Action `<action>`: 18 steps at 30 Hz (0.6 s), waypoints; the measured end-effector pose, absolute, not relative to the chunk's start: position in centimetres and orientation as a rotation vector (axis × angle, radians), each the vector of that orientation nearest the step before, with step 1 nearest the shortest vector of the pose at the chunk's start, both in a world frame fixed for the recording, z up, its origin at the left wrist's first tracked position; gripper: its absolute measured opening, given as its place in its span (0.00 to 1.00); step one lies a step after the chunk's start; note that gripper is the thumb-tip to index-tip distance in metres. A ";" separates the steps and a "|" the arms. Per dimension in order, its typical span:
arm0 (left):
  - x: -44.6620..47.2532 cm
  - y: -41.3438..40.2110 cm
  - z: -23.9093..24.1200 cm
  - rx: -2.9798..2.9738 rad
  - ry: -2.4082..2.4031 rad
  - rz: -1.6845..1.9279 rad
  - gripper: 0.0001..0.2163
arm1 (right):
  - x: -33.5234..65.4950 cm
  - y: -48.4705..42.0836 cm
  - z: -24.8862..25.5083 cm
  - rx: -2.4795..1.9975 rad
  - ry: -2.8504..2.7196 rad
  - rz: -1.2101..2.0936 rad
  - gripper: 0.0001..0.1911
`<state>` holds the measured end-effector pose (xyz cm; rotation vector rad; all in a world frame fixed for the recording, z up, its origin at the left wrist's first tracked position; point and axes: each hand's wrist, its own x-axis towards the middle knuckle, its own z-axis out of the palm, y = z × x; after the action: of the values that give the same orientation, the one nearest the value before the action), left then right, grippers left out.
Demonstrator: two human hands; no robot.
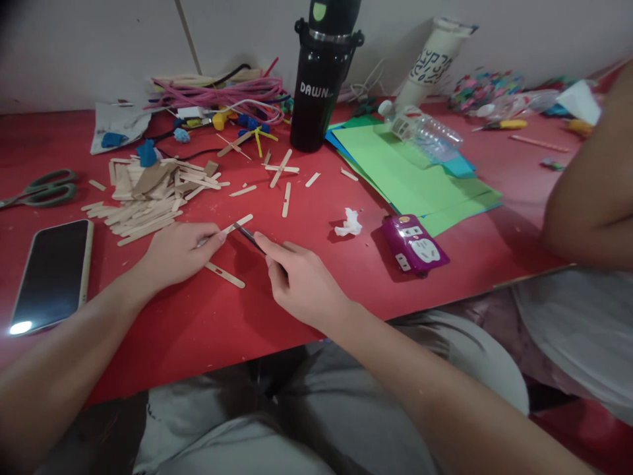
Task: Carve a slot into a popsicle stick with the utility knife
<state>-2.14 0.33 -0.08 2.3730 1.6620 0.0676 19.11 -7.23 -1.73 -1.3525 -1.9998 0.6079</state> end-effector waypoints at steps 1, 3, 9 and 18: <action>-2.1 0.3 -0.1 2.376 1.665 0.069 0.19 | 19.1 -7.2 -1.7 -1.353 -2.008 0.611 0.26; -2.1 0.4 -0.1 2.382 1.665 0.068 0.18 | 19.1 -7.3 -1.7 -1.352 -2.020 0.606 0.26; -2.1 0.3 -0.1 2.377 1.657 0.075 0.18 | 19.2 -7.3 -1.7 -1.351 -2.033 0.601 0.26; -2.2 0.3 0.0 2.353 1.664 0.087 0.17 | 19.2 -7.3 -1.5 -1.350 -1.984 0.632 0.25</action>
<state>-2.17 0.34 -0.02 2.3535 1.6637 0.0866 19.16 -7.30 -1.52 -1.3500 -1.9843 0.6320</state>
